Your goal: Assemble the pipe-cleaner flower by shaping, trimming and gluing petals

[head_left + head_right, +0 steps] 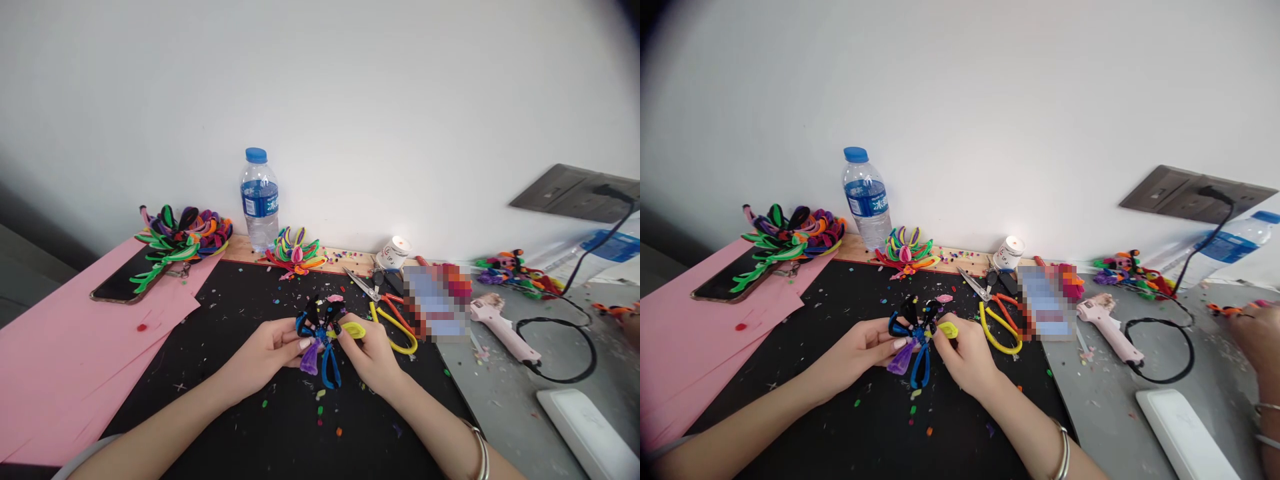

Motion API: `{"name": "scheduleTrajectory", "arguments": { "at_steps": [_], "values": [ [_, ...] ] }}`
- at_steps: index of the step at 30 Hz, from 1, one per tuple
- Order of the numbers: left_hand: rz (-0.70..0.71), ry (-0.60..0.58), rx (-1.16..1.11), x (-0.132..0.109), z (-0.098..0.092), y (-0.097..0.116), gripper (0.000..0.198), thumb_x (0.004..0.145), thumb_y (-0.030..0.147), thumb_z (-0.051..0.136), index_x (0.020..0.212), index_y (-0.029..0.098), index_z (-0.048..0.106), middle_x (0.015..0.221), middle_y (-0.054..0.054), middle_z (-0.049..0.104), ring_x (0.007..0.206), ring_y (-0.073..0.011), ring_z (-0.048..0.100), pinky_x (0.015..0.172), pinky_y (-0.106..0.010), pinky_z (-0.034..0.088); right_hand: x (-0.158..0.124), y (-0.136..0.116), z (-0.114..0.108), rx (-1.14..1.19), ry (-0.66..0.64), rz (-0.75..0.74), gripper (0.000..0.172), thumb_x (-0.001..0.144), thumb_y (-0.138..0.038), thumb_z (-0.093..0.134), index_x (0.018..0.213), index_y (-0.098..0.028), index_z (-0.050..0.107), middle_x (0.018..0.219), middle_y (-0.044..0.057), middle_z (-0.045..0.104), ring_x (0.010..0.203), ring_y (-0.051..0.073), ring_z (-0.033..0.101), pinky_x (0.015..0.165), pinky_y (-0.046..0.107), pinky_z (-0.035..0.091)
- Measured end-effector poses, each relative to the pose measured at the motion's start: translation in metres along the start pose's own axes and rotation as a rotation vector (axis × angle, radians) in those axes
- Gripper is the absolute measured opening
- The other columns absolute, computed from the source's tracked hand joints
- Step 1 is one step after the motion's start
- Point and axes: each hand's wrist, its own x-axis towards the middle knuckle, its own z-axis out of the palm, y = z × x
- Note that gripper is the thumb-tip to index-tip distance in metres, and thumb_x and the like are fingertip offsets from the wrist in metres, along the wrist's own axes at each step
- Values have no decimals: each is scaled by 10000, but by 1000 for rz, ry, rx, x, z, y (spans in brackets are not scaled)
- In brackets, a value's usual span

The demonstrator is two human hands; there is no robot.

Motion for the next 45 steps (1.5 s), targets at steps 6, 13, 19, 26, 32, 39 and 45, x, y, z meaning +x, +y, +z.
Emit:
{"name": "scheduleTrajectory", "arguments": {
  "at_steps": [6,13,19,26,32,39,45],
  "values": [
    [6,4,-17,0,0,1,300,766,273,582,1045,163,588,856,-32,670,745,-134,591,687,-238,456,0,0,0,-7,-13,-3,209,845,-226,365,646,-181,407,568,-45,376,509,81,346,519,207,290],
    [22,18,-12,0,1,1,295,745,274,601,1009,140,602,778,-29,664,682,-138,582,647,-244,454,-1,-1,0,8,-28,-15,188,836,-203,374,655,-181,419,578,-43,384,516,80,359,524,202,297],
    [16,34,-13,-1,1,2,304,737,289,608,1012,158,608,827,-34,676,737,-159,595,692,-272,454,-1,1,1,14,-33,-9,193,839,-214,376,648,-186,383,570,-46,358,513,83,348,522,207,288],
    [30,6,-23,-1,0,0,296,755,263,596,1030,153,593,882,-46,673,792,-158,597,711,-262,452,-1,1,1,1,-33,-6,184,835,-200,384,653,-184,397,576,-49,373,514,79,360,528,202,297],
    [28,16,-17,0,0,0,292,743,274,607,1004,145,601,824,-38,675,739,-156,597,685,-263,450,-1,1,1,8,-36,-15,182,840,-206,379,661,-184,400,582,-46,380,521,81,365,531,206,302],
    [21,7,-12,-1,-1,-1,308,747,286,601,1027,159,601,848,-38,679,736,-153,599,692,-268,449,-2,1,2,16,-37,-16,179,830,-199,385,652,-186,396,582,-44,379,524,82,359,528,206,306],
    [29,11,5,-1,-2,-2,342,737,311,608,1044,159,600,884,-56,683,777,-176,603,705,-283,449,-1,2,2,15,-37,-17,186,827,-203,388,642,-185,385,580,-49,371,519,77,353,524,202,298]
  ]
}}
